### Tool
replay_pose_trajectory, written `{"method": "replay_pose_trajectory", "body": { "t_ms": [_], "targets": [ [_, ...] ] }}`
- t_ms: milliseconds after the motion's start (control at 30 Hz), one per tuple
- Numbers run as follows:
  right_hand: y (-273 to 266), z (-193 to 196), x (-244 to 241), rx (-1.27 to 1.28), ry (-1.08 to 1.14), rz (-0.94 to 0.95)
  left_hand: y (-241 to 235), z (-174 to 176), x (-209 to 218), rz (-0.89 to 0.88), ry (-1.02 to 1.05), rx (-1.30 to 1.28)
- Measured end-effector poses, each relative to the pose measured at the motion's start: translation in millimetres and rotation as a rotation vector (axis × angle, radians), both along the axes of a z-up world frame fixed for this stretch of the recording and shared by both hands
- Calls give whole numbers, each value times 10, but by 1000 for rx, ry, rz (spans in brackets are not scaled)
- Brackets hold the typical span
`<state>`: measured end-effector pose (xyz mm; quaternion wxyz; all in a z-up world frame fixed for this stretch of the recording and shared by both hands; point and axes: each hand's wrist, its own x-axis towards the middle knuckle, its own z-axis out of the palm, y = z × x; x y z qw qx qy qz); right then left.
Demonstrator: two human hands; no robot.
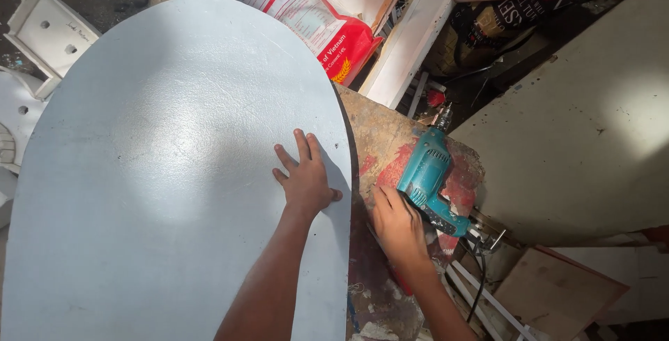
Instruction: Assembling a white curved panel onto a frame using a power drill and a screwdriver.
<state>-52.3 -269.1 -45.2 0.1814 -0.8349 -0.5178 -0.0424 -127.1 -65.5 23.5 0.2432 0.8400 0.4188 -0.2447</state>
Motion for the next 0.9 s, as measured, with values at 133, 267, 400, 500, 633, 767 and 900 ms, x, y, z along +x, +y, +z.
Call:
{"method": "replay_pose_trajectory", "body": {
  "t_ms": [133, 267, 400, 500, 633, 767, 900],
  "targets": [
    [279, -28, -189, -319, -33, -126, -15, 114, 20, -5, 58, -14],
    [174, -318, -118, -212, -207, -46, 23, 276, 34, -3, 65, -64],
    [314, -68, -68, -95, 132, -144, 49, 287, 63, -47, 93, -66],
    [781, 543, 88, 98, 512, -217, 43, 236, 74, -45, 95, -68],
    [1120, 485, 352, 60, 747, -243, 53, 210, 103, -50, 108, -67],
    [1292, 542, 373, -7, 839, -182, 67, 204, 71, -39, 120, -103],
    [1293, 574, 471, -35, 956, -219, 51, 175, 84, -28, 93, -98]
  ]
}}
